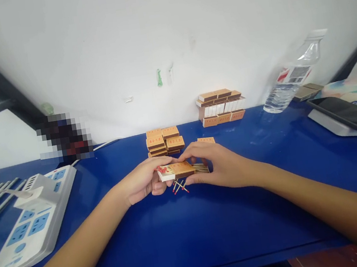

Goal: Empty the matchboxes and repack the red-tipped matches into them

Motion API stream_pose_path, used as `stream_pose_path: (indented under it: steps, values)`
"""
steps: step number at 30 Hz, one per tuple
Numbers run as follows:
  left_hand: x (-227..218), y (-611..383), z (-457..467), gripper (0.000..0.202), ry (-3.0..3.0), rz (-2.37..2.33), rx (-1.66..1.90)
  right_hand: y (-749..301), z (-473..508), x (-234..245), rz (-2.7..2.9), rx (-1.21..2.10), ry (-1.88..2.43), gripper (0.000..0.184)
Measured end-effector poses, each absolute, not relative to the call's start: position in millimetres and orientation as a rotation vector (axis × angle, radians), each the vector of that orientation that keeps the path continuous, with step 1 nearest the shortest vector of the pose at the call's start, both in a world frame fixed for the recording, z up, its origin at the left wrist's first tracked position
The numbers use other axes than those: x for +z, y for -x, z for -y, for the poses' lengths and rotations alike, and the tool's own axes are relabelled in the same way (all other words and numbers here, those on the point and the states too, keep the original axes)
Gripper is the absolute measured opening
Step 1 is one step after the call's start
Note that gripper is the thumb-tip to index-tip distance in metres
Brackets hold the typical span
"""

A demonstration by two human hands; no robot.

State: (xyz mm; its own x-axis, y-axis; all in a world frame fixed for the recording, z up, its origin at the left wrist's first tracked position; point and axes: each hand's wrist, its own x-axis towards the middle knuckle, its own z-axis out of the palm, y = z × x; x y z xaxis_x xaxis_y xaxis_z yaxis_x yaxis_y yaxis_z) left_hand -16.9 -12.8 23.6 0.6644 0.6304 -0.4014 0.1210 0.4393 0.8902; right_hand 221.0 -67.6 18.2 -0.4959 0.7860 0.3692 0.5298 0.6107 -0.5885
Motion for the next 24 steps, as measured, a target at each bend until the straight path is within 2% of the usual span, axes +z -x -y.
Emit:
stream_pose_path:
  steps: [4, 10, 16, 19, 24]
  values:
    - [19.5, 17.1, 10.8, 0.027, -1.160, -0.792, 0.370, -222.5, 65.6, 15.4, 2.201, 0.565, 1.076, 0.039]
    - [22.7, 17.0, 13.0, 0.058, -1.517, -0.831, 0.577, -227.8, 62.7, 12.1, 2.184, 0.397, 1.084, 0.036]
    - [20.8, 20.0, 15.0, 0.039, -2.455, -0.874, 0.761, -233.7, 57.1, 9.5, 2.232, 0.262, 1.055, 0.034]
    - [18.7, 20.8, 13.3, 0.035, -2.502, -0.855, 0.781, -236.1, 56.4, 12.1, 2.247, 0.278, 1.065, 0.033]
    - [22.3, 23.1, 10.0, 0.042, -2.470, -0.985, 0.817, -254.6, 46.5, 20.1, 2.189, 0.336, 1.172, 0.036]
